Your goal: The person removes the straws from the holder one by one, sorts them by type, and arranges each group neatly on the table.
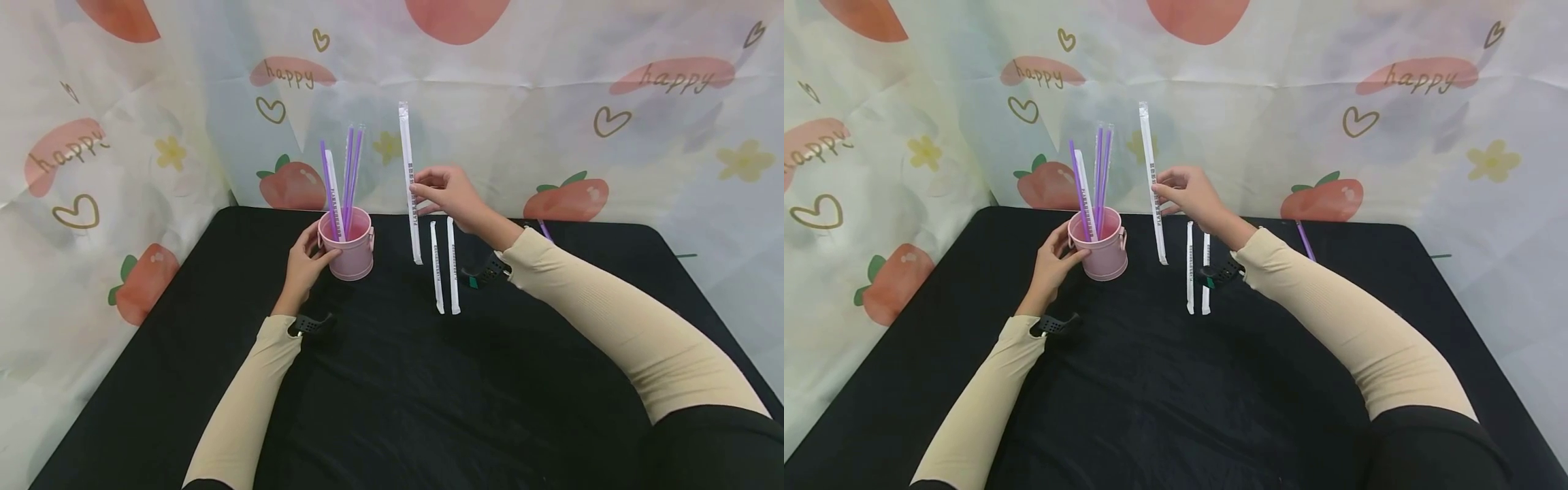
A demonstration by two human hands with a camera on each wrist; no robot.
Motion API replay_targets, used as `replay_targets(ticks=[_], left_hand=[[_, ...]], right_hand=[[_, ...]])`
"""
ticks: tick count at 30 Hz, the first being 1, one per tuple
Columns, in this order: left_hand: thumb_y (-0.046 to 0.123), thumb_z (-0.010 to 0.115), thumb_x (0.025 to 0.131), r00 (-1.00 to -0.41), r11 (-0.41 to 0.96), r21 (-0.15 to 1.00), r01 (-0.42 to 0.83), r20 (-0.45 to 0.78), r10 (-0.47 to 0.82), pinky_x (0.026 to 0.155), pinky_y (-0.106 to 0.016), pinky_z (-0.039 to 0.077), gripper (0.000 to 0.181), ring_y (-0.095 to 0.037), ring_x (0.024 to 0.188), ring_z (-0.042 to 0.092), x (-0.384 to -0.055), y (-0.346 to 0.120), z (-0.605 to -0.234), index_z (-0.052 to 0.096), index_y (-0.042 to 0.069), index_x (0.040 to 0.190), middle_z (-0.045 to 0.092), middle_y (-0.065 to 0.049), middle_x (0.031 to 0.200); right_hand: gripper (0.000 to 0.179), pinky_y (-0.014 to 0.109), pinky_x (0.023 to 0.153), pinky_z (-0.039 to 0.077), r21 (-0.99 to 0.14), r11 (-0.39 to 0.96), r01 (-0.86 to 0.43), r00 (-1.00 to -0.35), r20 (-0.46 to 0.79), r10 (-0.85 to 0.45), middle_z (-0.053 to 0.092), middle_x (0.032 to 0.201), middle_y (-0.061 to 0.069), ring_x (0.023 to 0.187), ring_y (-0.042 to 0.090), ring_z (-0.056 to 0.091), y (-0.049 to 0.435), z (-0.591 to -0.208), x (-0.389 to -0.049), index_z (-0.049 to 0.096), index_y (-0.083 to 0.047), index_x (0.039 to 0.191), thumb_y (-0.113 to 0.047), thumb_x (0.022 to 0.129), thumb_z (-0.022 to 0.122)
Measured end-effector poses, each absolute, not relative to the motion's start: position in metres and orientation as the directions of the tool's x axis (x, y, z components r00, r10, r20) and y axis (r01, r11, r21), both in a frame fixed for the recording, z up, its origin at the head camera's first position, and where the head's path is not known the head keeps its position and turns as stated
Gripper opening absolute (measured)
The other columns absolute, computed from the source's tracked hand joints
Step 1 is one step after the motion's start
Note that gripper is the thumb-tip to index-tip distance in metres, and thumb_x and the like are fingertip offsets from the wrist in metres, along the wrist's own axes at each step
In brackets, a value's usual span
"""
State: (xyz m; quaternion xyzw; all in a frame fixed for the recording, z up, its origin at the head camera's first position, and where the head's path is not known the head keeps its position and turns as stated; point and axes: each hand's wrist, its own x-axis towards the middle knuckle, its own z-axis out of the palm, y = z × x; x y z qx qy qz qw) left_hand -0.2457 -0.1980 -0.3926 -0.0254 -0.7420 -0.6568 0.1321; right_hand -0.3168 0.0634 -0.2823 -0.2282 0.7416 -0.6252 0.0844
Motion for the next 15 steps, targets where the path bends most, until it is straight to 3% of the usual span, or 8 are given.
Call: replay_targets(ticks=[15], left_hand=[[0.001,0.068,0.083,-0.965,0.138,0.971,0.197,0.216,-0.147,0.112,-0.046,0.034,0.067,-0.030,0.136,0.038,-0.246,-0.197,-0.392,0.036,0.000,0.142,0.039,-0.019,0.146]], right_hand=[[0.027,0.025,0.067,0.060,-0.970,0.175,-0.170,-0.886,0.072,-0.458,0.063,0.081,-0.006,0.076,0.010,0.061,0.081,-0.322,-0.316,0.054,0.013,0.111,-0.005,0.092,0.057]])
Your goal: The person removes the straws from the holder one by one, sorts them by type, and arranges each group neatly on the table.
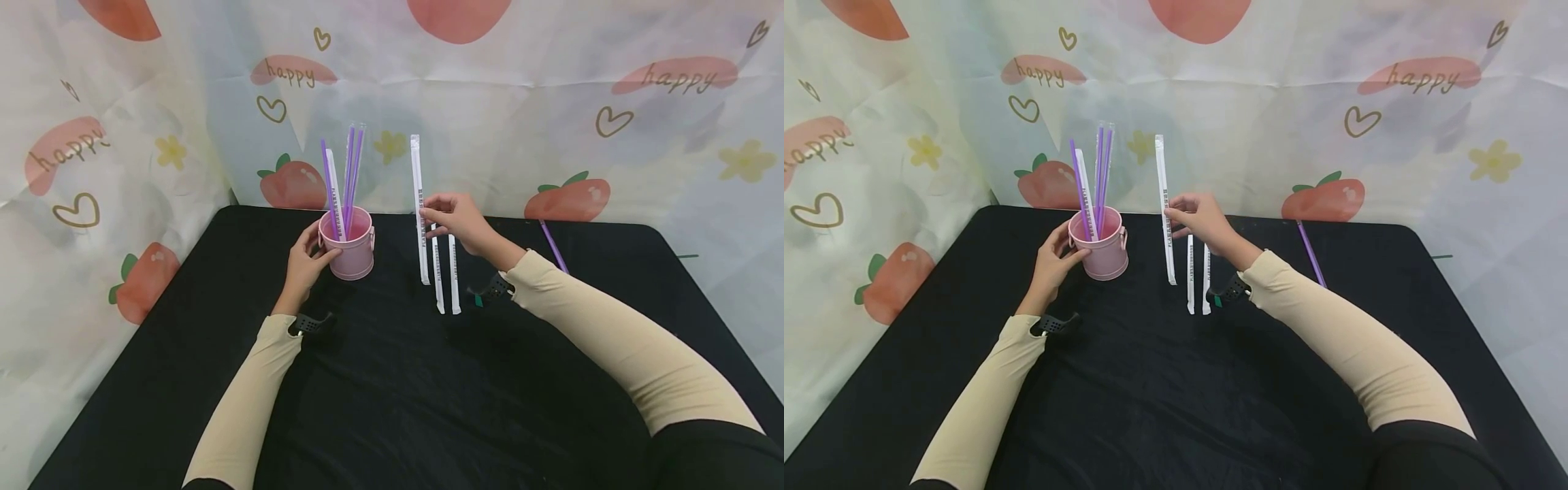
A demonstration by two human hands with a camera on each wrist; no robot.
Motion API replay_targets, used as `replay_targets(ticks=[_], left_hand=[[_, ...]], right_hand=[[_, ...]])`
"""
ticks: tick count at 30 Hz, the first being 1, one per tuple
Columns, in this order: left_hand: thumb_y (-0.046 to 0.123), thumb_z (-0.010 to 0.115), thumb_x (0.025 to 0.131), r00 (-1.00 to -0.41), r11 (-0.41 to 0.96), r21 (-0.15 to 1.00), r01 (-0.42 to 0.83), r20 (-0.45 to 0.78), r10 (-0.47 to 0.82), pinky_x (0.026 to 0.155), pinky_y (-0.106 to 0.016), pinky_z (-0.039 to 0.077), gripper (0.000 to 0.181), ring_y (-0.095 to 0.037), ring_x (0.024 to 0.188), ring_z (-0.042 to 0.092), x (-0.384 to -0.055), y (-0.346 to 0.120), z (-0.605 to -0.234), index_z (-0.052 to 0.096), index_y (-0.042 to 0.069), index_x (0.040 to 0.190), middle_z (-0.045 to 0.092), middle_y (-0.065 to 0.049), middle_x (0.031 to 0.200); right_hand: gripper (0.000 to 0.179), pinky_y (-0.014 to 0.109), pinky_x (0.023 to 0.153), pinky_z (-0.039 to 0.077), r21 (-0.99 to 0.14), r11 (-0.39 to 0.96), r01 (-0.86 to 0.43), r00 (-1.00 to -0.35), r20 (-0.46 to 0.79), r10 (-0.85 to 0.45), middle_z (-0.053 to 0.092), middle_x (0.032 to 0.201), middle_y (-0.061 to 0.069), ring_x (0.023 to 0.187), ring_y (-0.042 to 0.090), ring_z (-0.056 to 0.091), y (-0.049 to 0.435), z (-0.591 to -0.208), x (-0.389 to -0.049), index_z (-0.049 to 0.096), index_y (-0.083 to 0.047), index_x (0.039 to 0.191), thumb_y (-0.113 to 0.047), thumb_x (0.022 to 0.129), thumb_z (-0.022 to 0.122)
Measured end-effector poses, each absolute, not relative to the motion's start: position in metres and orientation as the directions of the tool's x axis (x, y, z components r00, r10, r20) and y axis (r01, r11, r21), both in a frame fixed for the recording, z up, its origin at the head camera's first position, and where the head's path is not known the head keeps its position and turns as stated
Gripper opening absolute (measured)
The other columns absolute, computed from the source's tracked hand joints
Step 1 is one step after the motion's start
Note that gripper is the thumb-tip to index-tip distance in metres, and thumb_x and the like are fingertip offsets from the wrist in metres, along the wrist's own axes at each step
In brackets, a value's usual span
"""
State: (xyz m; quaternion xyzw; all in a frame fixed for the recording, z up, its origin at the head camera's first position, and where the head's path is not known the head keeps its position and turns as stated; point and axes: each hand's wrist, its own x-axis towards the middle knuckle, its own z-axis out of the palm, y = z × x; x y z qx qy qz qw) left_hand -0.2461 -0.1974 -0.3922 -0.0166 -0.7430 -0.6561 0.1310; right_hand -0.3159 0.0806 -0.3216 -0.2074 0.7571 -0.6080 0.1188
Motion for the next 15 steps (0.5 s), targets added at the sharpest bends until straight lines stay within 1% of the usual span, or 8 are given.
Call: replay_targets(ticks=[5,11,15], left_hand=[[0.002,0.069,0.082,-0.964,0.133,0.971,0.199,0.218,-0.150,0.112,-0.046,0.035,0.068,-0.029,0.136,0.039,-0.248,-0.198,-0.394,0.037,0.001,0.142,0.040,-0.019,0.145],[0.003,0.069,0.083,-0.967,0.148,0.972,0.184,0.206,-0.148,0.112,-0.043,0.035,0.068,-0.028,0.136,0.039,-0.247,-0.199,-0.394,0.036,0.003,0.143,0.040,-0.017,0.146],[0.003,0.068,0.083,-0.968,0.148,0.972,0.184,0.205,-0.144,0.112,-0.043,0.035,0.068,-0.028,0.136,0.038,-0.246,-0.199,-0.394,0.035,0.002,0.143,0.039,-0.017,0.147]], right_hand=[[0.026,0.025,0.067,0.060,-0.974,0.180,-0.140,-0.892,0.045,-0.451,0.063,0.080,-0.007,0.077,0.011,0.062,0.081,-0.333,-0.314,0.055,0.012,0.111,-0.006,0.092,0.057],[0.027,0.026,0.068,0.060,-0.972,0.202,-0.118,-0.901,0.019,-0.433,0.062,0.082,-0.008,0.076,0.007,0.061,0.082,-0.346,-0.313,0.055,0.011,0.113,-0.006,0.092,0.057],[0.027,0.026,0.068,0.060,-0.971,0.214,-0.102,-0.907,0.002,-0.422,0.061,0.081,-0.007,0.077,0.010,0.061,0.084,-0.354,-0.312,0.055,0.010,0.113,-0.008,0.092,0.057]])
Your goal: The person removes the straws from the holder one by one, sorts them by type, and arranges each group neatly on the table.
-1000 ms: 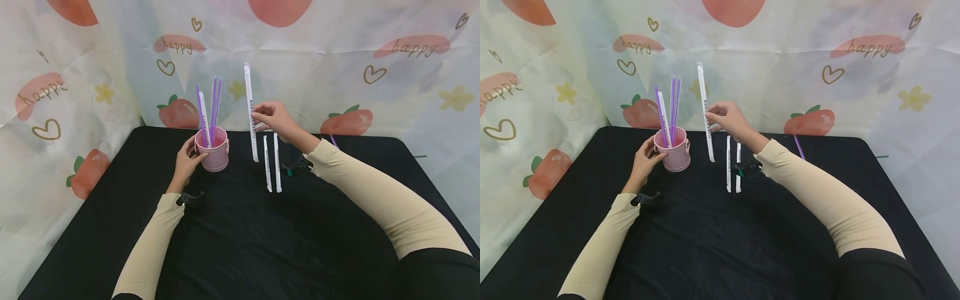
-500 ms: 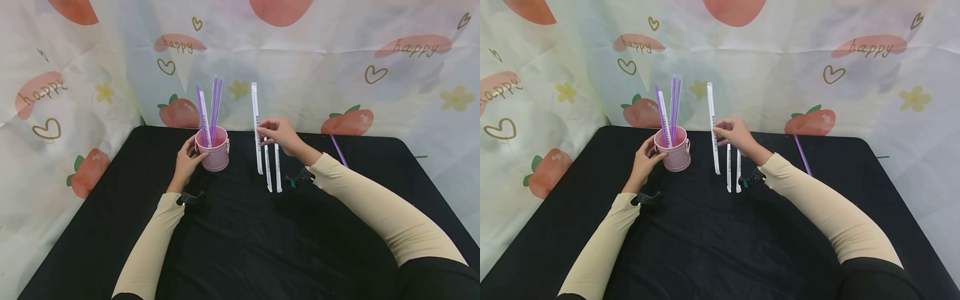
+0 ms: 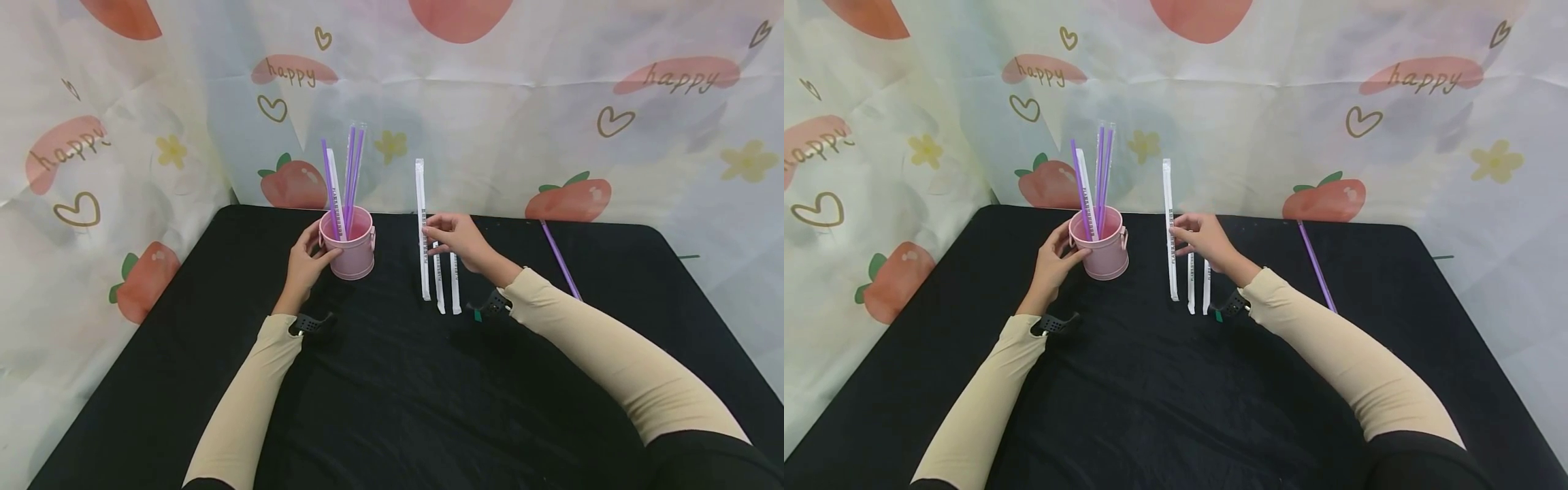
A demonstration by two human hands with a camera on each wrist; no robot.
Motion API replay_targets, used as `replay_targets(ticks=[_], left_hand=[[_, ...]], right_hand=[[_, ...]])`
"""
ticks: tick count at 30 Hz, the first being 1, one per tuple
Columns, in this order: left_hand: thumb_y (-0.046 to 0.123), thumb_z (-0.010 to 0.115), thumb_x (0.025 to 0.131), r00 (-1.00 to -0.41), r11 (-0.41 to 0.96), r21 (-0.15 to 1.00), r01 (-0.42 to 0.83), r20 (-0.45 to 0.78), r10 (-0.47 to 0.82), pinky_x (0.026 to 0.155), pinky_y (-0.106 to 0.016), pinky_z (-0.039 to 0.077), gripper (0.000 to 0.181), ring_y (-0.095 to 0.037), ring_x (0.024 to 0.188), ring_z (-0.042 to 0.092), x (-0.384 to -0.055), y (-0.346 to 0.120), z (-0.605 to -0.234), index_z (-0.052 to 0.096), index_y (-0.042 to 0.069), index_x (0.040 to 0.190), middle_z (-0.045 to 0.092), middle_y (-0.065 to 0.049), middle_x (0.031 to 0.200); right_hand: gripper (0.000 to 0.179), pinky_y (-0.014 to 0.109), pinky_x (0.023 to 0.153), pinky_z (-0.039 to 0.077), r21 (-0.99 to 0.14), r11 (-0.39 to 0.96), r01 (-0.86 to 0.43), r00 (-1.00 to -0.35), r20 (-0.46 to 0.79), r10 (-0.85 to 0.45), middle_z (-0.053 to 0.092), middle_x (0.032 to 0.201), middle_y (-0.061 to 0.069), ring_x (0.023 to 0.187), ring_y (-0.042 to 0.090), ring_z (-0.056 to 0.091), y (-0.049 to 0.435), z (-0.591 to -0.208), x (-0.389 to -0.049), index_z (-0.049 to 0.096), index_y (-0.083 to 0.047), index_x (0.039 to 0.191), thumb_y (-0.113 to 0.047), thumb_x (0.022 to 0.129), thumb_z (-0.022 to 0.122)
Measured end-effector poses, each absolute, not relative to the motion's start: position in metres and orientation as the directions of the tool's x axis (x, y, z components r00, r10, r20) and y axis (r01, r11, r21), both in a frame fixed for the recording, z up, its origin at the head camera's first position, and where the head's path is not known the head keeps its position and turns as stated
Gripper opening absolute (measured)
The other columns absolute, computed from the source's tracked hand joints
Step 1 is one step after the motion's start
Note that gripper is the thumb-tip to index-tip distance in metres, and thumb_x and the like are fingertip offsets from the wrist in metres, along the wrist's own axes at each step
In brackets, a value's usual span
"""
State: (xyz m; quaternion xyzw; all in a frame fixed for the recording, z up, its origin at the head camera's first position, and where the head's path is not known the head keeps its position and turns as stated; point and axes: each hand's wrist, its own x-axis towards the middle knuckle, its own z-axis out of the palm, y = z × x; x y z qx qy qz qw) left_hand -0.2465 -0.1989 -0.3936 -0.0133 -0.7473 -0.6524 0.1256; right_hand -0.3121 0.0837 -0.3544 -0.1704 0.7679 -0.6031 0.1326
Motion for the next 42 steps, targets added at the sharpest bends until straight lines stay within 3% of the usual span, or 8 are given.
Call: replay_targets(ticks=[18,35,42], left_hand=[[0.003,0.069,0.083,-0.964,0.144,0.967,0.209,0.229,-0.139,0.112,-0.046,0.034,0.068,-0.030,0.136,0.039,-0.247,-0.198,-0.394,0.036,0.001,0.142,0.040,-0.018,0.146],[0.002,0.068,0.083,-0.964,0.148,0.967,0.206,0.227,-0.141,0.112,-0.047,0.034,0.067,-0.030,0.137,0.038,-0.248,-0.200,-0.394,0.036,0.001,0.142,0.039,-0.018,0.147],[0.002,0.069,0.082,-0.963,0.139,0.969,0.205,0.225,-0.149,0.111,-0.045,0.035,0.067,-0.029,0.136,0.039,-0.248,-0.199,-0.394,0.037,0.001,0.142,0.040,-0.018,0.146]], right_hand=[[0.030,0.025,0.068,0.059,-0.974,0.223,-0.048,-0.906,-0.052,-0.420,0.061,0.082,-0.006,0.075,0.006,0.061,0.087,-0.381,-0.311,0.054,0.012,0.115,-0.008,0.093,0.056],[0.030,0.023,0.066,0.059,-0.976,0.217,-0.013,-0.912,-0.077,-0.403,0.061,0.081,-0.006,0.078,0.009,0.060,0.086,-0.394,-0.317,0.054,0.011,0.117,-0.009,0.094,0.054],[0.033,0.029,0.073,0.060,-0.968,0.252,-0.001,-0.910,-0.104,-0.402,0.062,0.085,-0.005,0.077,0.006,0.060,0.085,-0.396,-0.321,0.053,0.011,0.119,-0.010,0.094,0.055]])
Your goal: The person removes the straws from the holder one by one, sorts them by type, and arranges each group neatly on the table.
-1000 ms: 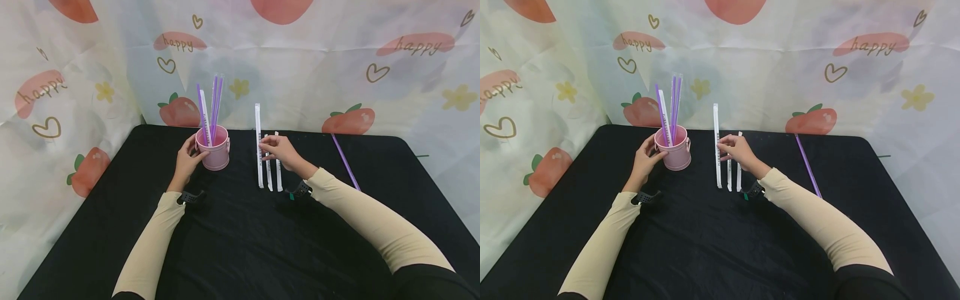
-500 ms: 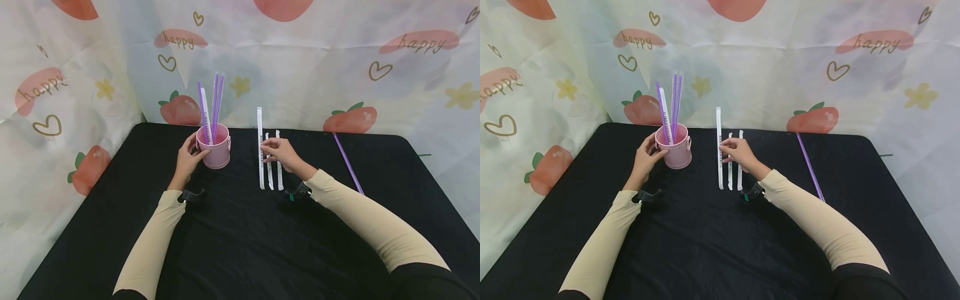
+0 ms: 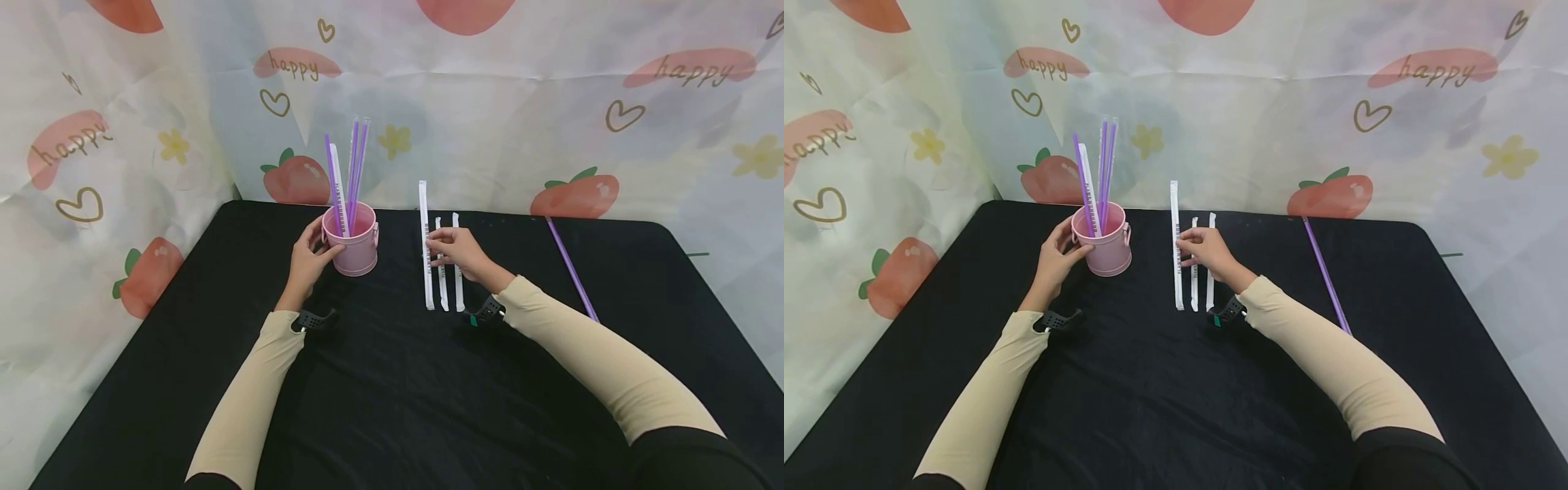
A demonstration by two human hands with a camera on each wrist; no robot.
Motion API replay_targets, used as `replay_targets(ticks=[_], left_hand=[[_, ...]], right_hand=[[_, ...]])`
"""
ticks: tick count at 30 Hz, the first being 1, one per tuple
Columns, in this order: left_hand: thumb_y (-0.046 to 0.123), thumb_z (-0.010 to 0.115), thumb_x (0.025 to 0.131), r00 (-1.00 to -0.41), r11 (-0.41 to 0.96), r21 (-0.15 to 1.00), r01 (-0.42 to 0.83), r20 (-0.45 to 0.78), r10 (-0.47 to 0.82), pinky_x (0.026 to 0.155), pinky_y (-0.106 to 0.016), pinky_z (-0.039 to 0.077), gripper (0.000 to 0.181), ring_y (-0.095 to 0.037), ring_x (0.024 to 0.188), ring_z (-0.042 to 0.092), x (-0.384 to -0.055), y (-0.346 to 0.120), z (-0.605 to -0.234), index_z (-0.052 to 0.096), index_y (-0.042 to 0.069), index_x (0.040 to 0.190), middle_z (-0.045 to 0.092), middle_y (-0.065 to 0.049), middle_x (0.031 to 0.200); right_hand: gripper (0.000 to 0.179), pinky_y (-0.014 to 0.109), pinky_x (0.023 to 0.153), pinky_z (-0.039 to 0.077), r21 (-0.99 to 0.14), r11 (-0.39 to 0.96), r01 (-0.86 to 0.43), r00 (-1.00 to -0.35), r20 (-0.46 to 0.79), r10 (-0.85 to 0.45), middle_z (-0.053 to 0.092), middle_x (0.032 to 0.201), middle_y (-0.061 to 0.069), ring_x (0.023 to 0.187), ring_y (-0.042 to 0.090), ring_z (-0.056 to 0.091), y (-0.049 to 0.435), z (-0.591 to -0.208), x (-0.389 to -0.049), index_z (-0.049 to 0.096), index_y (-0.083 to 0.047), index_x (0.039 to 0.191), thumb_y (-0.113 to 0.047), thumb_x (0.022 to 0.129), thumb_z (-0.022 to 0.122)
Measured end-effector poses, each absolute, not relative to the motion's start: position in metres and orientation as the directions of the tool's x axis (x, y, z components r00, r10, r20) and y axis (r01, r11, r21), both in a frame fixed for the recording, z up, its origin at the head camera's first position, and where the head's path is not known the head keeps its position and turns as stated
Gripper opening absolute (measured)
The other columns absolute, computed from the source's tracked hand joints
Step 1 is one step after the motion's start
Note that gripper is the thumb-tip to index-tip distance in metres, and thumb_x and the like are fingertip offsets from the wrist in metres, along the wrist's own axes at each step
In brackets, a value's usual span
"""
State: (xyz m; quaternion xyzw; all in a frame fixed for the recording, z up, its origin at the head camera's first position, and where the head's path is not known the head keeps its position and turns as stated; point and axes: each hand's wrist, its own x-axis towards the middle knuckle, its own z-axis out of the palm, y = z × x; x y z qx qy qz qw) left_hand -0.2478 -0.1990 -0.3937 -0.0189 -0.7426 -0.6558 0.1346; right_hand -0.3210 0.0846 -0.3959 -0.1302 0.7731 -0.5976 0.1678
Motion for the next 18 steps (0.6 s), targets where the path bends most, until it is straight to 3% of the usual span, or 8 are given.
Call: replay_targets(ticks=[11,18], left_hand=[[0.002,0.069,0.083,-0.966,0.149,0.971,0.189,0.211,-0.150,0.111,-0.044,0.035,0.067,-0.029,0.136,0.038,-0.2481,-0.1989,-0.3933,0.036,0.001,0.142,0.039,-0.017,0.146],[0.002,0.069,0.083,-0.966,0.142,0.972,0.185,0.207,-0.155,0.112,-0.044,0.035,0.068,-0.028,0.136,0.039,-0.2480,-0.1986,-0.3936,0.036,0.001,0.142,0.040,-0.017,0.146]], right_hand=[[0.033,0.038,0.081,0.059,-0.952,0.306,-0.007,-0.909,-0.121,-0.398,0.063,0.092,0.005,0.075,0.003,0.061,0.0860,-0.3958,-0.3225,0.054,0.011,0.119,-0.005,0.091,0.058],[0.032,0.039,0.081,0.059,-0.931,0.363,-0.025,-0.916,-0.125,-0.382,0.062,0.105,0.023,0.075,0.007,0.062,0.0863,-0.3986,-0.3232,0.054,0.012,0.119,-0.006,0.092,0.057]])
